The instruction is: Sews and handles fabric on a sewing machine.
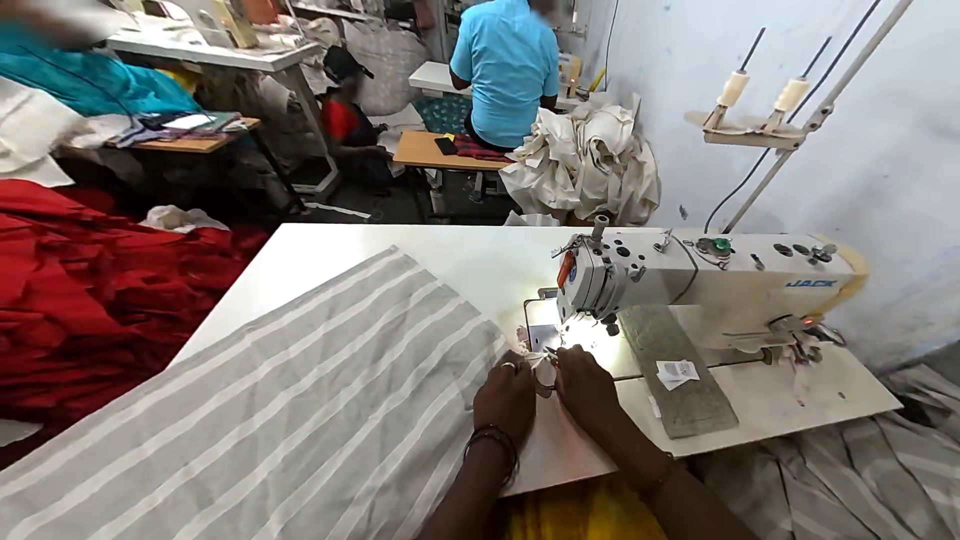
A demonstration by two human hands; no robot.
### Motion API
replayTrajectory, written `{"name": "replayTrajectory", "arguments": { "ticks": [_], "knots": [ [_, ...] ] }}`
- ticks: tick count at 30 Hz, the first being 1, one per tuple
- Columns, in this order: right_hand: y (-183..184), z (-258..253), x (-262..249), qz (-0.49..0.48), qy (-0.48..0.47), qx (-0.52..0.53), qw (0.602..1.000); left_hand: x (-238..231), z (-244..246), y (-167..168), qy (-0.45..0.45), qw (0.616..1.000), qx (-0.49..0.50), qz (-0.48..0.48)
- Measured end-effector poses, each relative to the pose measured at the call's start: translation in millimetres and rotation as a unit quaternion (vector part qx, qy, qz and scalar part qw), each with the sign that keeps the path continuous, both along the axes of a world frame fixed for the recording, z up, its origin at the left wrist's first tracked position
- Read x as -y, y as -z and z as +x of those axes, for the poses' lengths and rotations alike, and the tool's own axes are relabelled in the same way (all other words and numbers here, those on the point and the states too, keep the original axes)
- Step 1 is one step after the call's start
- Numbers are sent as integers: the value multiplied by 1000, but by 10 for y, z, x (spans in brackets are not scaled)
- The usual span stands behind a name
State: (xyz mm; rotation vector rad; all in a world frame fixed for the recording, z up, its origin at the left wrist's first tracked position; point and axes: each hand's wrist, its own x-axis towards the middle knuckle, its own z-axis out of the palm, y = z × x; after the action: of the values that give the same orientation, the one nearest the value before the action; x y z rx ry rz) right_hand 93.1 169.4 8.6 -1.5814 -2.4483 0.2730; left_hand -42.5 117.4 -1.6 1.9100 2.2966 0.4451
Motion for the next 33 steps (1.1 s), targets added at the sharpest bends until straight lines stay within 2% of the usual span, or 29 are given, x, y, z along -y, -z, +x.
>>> {"name": "replayTrajectory", "arguments": {
  "ticks": [2,4,7,8,10,12,14,15,17,19,21,23,25,27,28,30,31,32,33],
  "knots": [
    [-34,33,43,-10,-4,-9,1000,49,-34,16,-4,999,-9,31],
    [-38,322,231,55,0,-58,997,219,-64,11,23,996,-30,85],
    [33,1064,328,205,71,-54,975,596,22,14,178,969,-73,152],
    [47,1319,270,233,101,-22,967,651,28,49,246,958,-52,141],
    [98,1691,114,239,135,19,961,501,-84,30,324,946,9,-15],
    [65,1690,77,215,125,19,968,25,-274,10,296,950,-2,-99],
    [106,1285,240,231,51,-30,971,-473,-387,9,217,971,-20,-97],
    [188,983,408,242,-15,-73,968,-668,-384,9,179,979,-30,-92],
    [369,367,857,195,-204,-148,948,-899,-270,-31,118,988,-48,-92],
    [504,-51,1254,174,-327,-129,920,-967,-155,-58,87,989,-56,-106],
    [575,-145,1363,225,-332,-127,907,-938,-180,-45,65,990,-47,-114],
    [621,64,1290,233,-322,-180,900,-854,-281,-50,24,996,-24,-79],
    [607,483,1357,200,-345,-175,900,-757,-405,-125,-40,998,-37,-17],
    [732,1062,1524,136,-362,-135,912,-556,-500,-170,-68,994,-89,-16],
    [855,1378,1556,126,-347,-115,922,-386,-486,-149,-66,994,-86,-13],
    [1006,1910,1532,79,-288,-56,953,53,-331,-31,-17,1000,-10,10],
    [990,2051,1517,-1,-239,-16,971,281,-195,36,11,999,42,32],
    [852,2074,1463,-125,-190,30,973,487,-38,88,33,991,97,82],
    [648,2035,1369,-237,-152,52,958,657,118,109,45,976,154,148]
  ]
}}
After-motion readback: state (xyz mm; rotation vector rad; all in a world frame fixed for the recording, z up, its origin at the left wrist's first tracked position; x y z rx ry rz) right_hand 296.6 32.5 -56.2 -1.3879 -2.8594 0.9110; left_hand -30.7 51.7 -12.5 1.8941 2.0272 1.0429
